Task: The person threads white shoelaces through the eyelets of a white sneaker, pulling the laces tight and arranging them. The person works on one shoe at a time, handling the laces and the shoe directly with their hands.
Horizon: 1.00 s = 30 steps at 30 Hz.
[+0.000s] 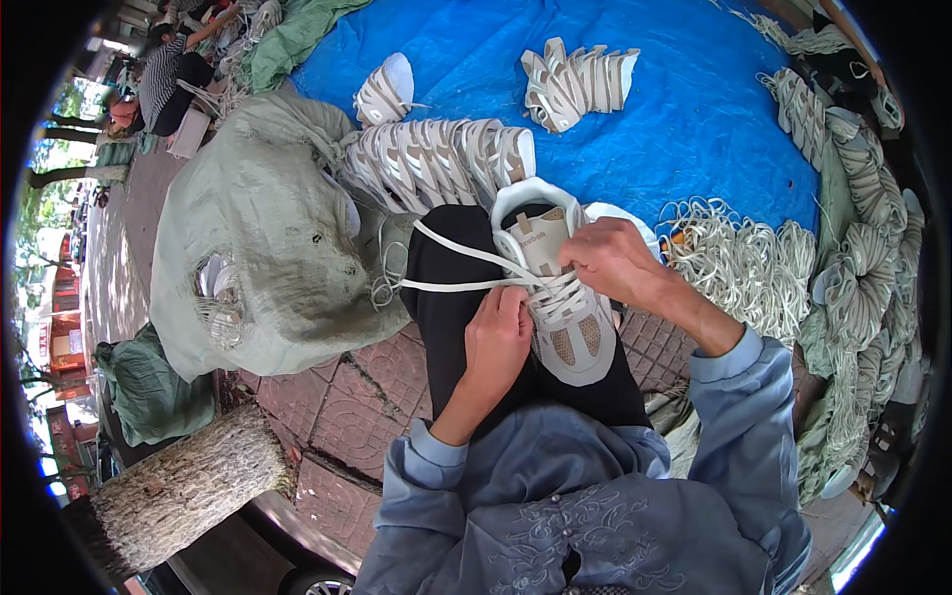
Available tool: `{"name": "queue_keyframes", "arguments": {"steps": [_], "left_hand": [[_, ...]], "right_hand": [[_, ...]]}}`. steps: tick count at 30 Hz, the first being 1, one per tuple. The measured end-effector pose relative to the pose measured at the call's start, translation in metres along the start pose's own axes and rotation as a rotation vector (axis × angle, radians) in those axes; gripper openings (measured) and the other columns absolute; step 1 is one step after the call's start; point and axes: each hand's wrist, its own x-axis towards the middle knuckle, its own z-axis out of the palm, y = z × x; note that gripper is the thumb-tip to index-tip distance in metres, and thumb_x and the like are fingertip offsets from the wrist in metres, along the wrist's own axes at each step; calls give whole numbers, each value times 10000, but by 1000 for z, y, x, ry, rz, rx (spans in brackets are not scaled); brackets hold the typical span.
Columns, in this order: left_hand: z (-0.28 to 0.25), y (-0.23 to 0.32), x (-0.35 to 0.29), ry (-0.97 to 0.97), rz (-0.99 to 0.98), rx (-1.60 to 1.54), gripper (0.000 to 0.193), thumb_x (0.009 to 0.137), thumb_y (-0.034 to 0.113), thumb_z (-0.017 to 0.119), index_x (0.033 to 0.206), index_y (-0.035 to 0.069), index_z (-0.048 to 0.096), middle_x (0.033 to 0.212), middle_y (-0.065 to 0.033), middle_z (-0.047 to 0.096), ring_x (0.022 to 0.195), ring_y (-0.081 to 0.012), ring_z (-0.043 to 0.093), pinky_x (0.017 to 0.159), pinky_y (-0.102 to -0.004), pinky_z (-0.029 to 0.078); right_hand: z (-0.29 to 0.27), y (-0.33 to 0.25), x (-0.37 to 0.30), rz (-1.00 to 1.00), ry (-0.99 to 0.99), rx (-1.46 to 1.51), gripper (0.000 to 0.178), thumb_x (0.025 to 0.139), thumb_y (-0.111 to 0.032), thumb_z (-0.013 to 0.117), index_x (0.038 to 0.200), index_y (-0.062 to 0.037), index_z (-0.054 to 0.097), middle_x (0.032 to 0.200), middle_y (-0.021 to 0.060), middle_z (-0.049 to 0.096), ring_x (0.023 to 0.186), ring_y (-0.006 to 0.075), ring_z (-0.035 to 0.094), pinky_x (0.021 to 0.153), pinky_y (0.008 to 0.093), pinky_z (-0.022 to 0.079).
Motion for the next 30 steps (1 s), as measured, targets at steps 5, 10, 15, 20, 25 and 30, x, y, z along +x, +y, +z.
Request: {"name": "queue_keyframes", "arguments": {"steps": [5,10,15,20,25,30], "left_hand": [[-7,3,-1,-73,-101,-90,168,697,-26,566,844,25,501,735,-134,535,640,-311,552,546,-361,458],[-24,3,9,-248,-646,-708,175,815,44,521,982,-7,535,773,-97,583,629,-188,600,522,-265,478],[-39,7,5,-258,-953,-1342,251,850,107,510,1063,-25,507,822,-91,579,663,-173,603,530,-270,493],[-35,5,22,33,120,267,290,731,26,563,1020,37,540,973,-113,547,676,-203,585,533,-265,495],[-32,-9,45,-167,334,566,224,639,42,583,861,42,560,999,-107,514,654,-197,563,505,-276,484],[-69,-14,41,-113,399,639,205,647,76,563,850,53,567,822,-85,494,603,-174,525,449,-263,445]], "right_hand": [[-15,19,-4,-149,-11,-304,88,564,-52,574,624,-89,521,591,36,509,597,200,534,572,324,414],[-17,17,-13,-166,-90,-473,70,564,-63,560,591,-79,498,605,36,484,615,195,521,593,324,418],[-13,28,-22,-116,-85,-482,40,559,-72,550,554,-92,516,619,35,481,666,190,518,608,319,416],[-31,36,-29,-55,-154,-594,37,583,-121,563,553,-98,560,634,33,515,729,174,506,622,305,413],[-40,36,-32,58,-113,-687,86,592,-138,590,525,-98,554,563,35,505,661,177,518,586,317,415],[-39,53,-40,662,-36,-50,29,657,-61,588,651,-59,616,577,47,568,559,156,555,510,283,419]]}}
